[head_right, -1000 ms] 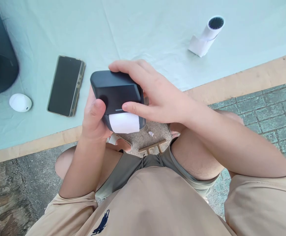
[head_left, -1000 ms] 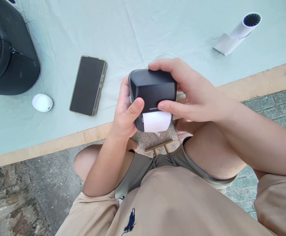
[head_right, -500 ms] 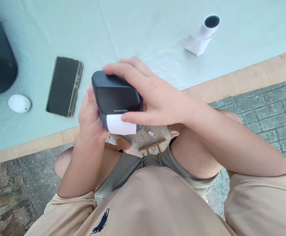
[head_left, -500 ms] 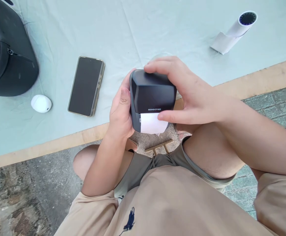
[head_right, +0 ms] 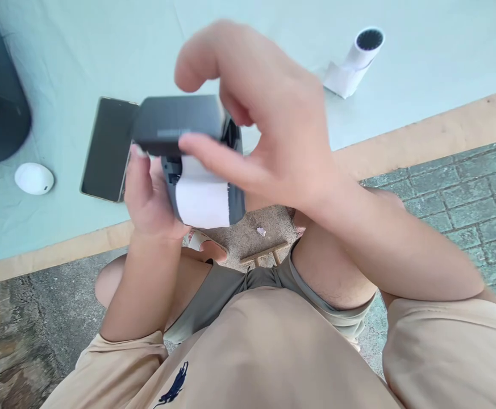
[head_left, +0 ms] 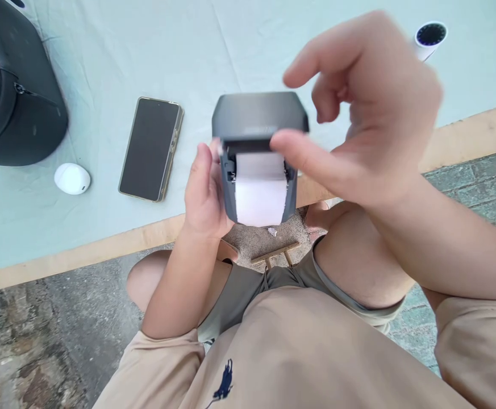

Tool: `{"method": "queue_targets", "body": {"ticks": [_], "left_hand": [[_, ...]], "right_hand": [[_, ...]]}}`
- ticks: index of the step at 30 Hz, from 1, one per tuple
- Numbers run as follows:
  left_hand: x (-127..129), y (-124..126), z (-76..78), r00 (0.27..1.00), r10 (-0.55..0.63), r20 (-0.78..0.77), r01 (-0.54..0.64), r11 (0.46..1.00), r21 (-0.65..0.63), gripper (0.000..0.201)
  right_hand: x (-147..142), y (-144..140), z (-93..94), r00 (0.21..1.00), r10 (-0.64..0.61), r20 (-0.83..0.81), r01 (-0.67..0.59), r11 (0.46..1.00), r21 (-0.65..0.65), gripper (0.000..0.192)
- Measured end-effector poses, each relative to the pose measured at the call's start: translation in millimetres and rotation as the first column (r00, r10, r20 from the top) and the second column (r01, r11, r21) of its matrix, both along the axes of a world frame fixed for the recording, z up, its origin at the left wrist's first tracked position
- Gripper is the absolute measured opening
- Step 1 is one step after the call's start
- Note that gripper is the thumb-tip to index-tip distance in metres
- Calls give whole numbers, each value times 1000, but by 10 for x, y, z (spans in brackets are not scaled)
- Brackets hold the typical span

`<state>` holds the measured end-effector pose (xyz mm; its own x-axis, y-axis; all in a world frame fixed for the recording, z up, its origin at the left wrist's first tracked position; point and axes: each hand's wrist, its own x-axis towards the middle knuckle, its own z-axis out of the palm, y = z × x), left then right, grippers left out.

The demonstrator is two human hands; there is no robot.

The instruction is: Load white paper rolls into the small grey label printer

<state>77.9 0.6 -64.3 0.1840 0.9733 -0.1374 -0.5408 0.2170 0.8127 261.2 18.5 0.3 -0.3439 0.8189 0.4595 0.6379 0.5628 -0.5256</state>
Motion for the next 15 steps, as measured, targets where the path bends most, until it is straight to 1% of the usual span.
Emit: {"method": "queue_targets", "body": {"ticks": [2,3,4,5,6,7,8,9,11,12,13,15], "left_hand": [[-10,-4,-11,997,-74,-26,75,996,45,33],[-13,-6,-15,995,-96,-41,98,994,52,36],[-16,-7,-19,994,-99,-51,102,993,55,39],[-18,-7,-22,994,-93,-51,95,994,49,39],[-20,-7,-23,995,-86,-42,87,995,39,37],[-22,-9,-25,996,-83,-25,84,996,34,37],[-24,-11,-25,997,-81,-12,81,996,30,36],[-26,-14,-26,997,-82,-5,82,996,26,37],[-33,-22,-28,995,-98,-3,98,995,27,38],[-37,-27,-30,994,-109,-3,109,993,34,39],[-41,-31,-32,993,-120,-1,120,992,46,40],[-49,-39,-34,991,-133,4,132,989,66,41]], "right_hand": [[-34,-17,71,984,-176,-29,173,982,-73,43],[-49,-12,98,969,-239,-59,231,966,-120,44],[-61,1,116,954,-281,-102,262,951,-165,44],[-70,20,123,942,-297,-154,266,944,-196,43],[-77,42,120,935,-293,-199,252,945,-207,41],[-82,63,108,945,-260,-199,221,955,-199,38],[-88,81,90,966,-210,-152,181,966,-184,34],[-96,91,70,986,-150,-69,136,976,-169,30],[-126,87,37,989,-57,136,79,984,-161,26],[-148,73,31,968,-48,247,96,978,-186,25],[-172,52,34,936,-61,346,142,966,-215,26],[-216,7,58,853,-105,511,267,930,-254,32]]}}
